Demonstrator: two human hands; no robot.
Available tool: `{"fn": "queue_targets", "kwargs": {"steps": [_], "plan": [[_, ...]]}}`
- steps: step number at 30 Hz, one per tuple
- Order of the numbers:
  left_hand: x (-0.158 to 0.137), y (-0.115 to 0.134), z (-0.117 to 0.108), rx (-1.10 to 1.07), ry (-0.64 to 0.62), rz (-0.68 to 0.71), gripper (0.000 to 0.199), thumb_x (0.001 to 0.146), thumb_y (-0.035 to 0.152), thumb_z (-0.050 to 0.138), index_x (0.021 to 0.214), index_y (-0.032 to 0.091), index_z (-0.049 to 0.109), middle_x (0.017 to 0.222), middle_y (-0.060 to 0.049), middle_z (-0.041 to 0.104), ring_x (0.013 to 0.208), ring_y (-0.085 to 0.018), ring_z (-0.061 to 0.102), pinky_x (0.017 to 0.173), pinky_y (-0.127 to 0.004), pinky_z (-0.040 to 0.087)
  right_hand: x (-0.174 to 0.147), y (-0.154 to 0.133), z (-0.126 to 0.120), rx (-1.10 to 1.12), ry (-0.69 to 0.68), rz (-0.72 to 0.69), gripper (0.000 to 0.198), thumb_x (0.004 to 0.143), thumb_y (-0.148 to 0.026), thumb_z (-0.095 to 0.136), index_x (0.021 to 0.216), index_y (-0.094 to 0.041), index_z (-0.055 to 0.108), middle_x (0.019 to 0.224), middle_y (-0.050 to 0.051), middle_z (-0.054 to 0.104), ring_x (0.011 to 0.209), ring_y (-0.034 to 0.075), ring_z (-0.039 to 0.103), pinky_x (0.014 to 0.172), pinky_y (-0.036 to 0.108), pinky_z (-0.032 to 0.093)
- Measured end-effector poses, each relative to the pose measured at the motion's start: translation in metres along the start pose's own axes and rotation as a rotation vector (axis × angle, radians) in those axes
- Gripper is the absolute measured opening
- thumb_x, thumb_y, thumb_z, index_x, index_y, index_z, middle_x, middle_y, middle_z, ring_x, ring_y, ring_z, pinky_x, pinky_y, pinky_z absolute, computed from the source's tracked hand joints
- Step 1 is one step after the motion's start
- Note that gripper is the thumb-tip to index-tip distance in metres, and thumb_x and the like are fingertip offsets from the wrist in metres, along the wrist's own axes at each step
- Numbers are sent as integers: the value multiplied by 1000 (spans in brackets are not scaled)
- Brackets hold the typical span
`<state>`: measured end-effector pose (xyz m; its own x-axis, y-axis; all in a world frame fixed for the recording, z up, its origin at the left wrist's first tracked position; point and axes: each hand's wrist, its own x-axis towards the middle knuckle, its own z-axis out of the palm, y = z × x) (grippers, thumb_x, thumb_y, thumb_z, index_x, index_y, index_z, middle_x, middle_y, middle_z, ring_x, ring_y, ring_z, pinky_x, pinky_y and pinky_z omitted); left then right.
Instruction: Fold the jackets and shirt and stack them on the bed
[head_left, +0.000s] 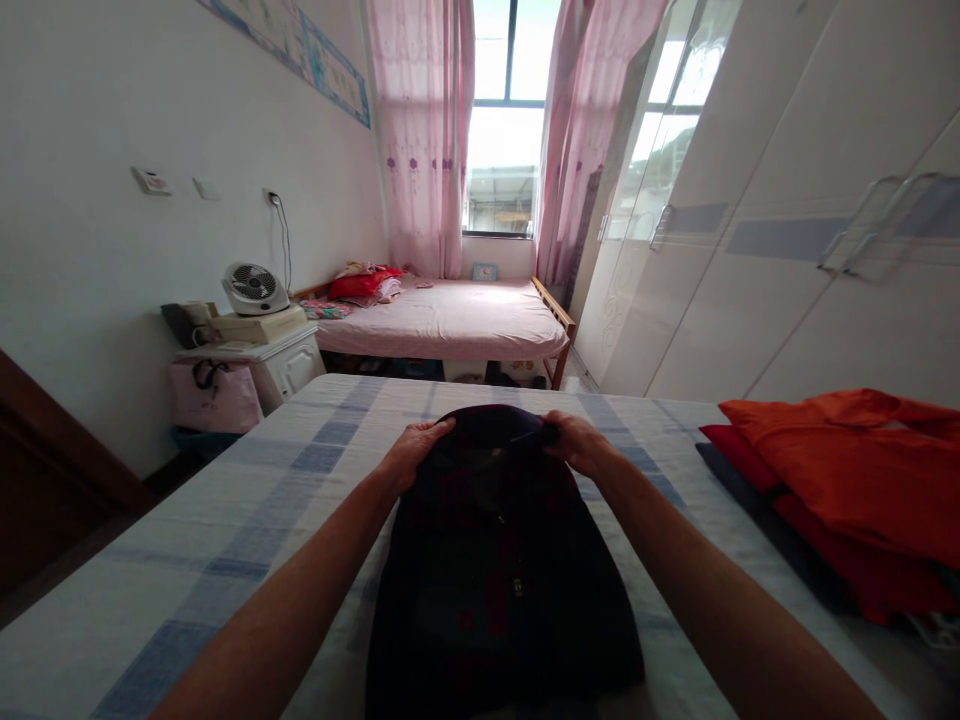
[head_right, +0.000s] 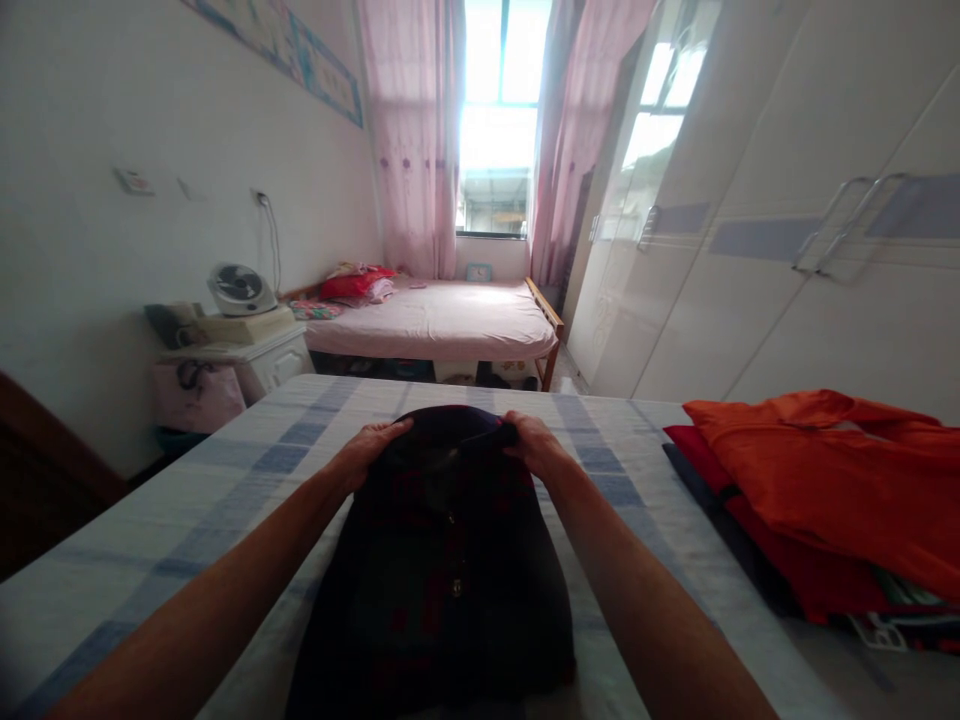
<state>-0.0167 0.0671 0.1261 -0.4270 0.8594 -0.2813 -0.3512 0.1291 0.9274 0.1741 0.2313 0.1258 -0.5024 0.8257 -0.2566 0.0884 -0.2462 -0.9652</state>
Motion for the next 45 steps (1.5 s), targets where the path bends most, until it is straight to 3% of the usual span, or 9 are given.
{"fn": "queue_targets", "kwargs": {"steps": [8,17,21,25,30,33,38,42,45], "plan": [[14,1,-12,-187,-109,-75,18,83,26,59,76,10,65,65,-9,69,53,-18,65,54,-30,57,-11,-2,-6,120,-229,-2,21,59,-1,64,72,-16,60,62,-2,63,53,9,59,52,18,49],[20,-3,-12,-245,-28,86,25,74,-4,51,90,12,61,70,-1,65,55,-8,63,55,-15,53,12,7,-12,92,-155,-117,21,72,-21,61,92,-22,61,82,0,70,83,17,67,80,31,54],[21,-9,-4,-98,119,215,28,71,-1,52,94,11,61,81,-5,67,70,-14,66,68,-25,56,19,10,-9,-68,4,-215,20,72,-19,58,91,-21,60,91,5,69,97,22,63,88,38,50],[10,-13,2,180,271,444,29,73,8,56,99,18,64,127,-8,56,121,-22,50,101,-34,41,4,11,-3,-248,139,-392,22,74,-23,60,96,-22,63,124,6,57,126,23,43,109,40,28],[-3,-32,-1,547,192,542,22,67,18,69,89,24,70,128,-4,59,133,-26,36,116,-39,13,-14,33,14,-807,-27,-576,24,79,-32,62,102,-29,67,131,2,55,133,25,33,112,45,15],[-9,-43,-12,673,215,510,28,71,21,65,99,21,68,130,-9,57,134,-27,35,116,-42,12,-18,42,14,-886,-33,-537,27,83,-34,56,108,-26,65,133,5,54,132,26,34,111,46,19],[-57,-45,-39,717,335,449,50,82,33,51,127,13,51,145,-15,39,137,-26,30,114,-40,21,-47,42,-19,-550,255,-394,44,81,-34,59,121,-15,56,136,14,48,124,25,45,105,37,33],[-115,-55,-53,407,219,92,60,76,47,59,128,20,49,141,-13,45,123,-27,49,98,-36,45,-81,49,-46,-166,68,11,42,74,-37,69,111,-17,60,124,11,59,107,21,58,78,27,51],[-139,-62,-55,254,157,-94,57,72,51,65,122,25,54,133,-9,55,118,-25,54,89,-31,51,-91,51,-52,59,-149,121,30,75,-34,70,98,-16,65,104,7,68,89,15,64,63,19,51]]}}
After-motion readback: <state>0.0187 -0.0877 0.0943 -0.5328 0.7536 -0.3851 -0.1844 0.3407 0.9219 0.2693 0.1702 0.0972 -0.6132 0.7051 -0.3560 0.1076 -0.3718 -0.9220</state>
